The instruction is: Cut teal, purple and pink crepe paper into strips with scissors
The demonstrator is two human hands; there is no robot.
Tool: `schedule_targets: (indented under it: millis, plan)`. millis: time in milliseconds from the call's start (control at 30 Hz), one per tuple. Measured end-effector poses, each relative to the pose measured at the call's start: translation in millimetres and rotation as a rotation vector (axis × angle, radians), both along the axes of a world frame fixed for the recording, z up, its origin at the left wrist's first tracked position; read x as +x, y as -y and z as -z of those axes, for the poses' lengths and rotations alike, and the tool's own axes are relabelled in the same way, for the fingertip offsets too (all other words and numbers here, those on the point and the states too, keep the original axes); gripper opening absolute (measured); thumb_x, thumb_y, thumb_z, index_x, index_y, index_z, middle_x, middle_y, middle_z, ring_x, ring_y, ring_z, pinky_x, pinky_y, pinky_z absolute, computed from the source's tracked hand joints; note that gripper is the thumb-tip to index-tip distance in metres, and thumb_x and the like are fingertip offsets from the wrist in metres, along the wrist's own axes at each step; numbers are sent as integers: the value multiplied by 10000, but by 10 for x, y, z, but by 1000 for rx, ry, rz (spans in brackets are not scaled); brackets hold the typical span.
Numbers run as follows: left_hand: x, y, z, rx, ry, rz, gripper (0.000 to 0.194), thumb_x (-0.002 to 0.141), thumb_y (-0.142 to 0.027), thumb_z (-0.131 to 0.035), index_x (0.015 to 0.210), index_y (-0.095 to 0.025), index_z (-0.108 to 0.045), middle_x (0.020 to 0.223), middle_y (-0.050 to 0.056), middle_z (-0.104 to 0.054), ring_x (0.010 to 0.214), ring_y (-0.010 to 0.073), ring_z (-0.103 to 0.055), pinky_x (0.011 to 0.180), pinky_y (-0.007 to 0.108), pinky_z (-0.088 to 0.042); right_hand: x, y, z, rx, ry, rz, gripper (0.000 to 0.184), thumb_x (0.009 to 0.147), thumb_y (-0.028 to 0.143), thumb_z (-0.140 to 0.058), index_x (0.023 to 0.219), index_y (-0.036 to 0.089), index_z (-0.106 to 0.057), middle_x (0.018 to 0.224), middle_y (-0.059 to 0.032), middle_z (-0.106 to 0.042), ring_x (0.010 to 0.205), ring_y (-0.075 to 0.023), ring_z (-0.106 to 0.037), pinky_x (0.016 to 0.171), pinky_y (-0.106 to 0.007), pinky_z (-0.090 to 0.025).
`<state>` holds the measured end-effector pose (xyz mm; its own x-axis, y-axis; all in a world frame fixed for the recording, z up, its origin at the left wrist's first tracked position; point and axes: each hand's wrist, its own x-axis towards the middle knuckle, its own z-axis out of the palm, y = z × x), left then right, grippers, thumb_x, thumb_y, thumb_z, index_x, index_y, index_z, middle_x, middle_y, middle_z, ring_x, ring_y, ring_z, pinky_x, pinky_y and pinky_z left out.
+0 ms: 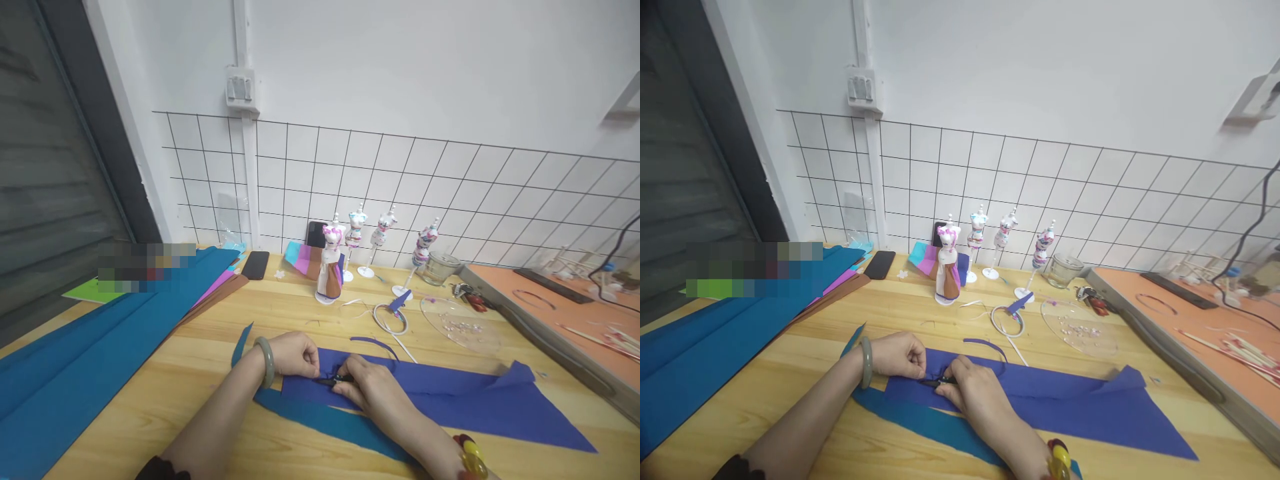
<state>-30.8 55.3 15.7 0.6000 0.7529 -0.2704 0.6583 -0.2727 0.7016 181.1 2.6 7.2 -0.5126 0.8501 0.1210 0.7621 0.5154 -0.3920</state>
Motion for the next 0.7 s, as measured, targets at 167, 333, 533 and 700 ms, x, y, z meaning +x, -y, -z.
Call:
schedule_targets:
  millis: [167, 333, 533, 700]
  plan:
    - [-61, -2, -59, -23, -26, -1, 151, 624, -298, -642, 718, -192, -694, 596, -43, -612, 561, 90, -518, 497, 164, -370, -3, 4, -10, 1, -9, -7, 118, 857, 297, -565, 813, 189, -584, 811, -27, -666, 735, -180, -630, 642, -241, -423]
    - [-144, -8, -99, -53, -58, -11, 140, 607, -300, -660, 697, -200, -701, 580, -43, -617, 556, 92, -527, 495, 165, -368, -4, 11, -35, -25, -2, -6, 140, 867, 324, -545, 833, 195, -585, 836, -29, -670, 740, -179, -633, 638, -238, -423]
    - [-154, -19, -65, -59, -67, -26, 133, 610, -271, -641, 702, -197, -702, 613, -36, -647, 595, 104, -553, 530, 174, -388, -13, 24, -54, -37, 9, -4, 123, 853, 316, -567, 848, 194, -585, 866, -33, -676, 774, -191, -643, 646, -244, -430]
    - [-142, -25, -73, -77, -68, -22, 114, 640, -258, -647, 719, -189, -692, 618, -42, -643, 617, 104, -565, 545, 176, -397, -70, 19, -59, -9, 62, -20, 147, 850, 323, -572, 856, 177, -585, 857, -47, -666, 763, -205, -643, 643, -257, -439]
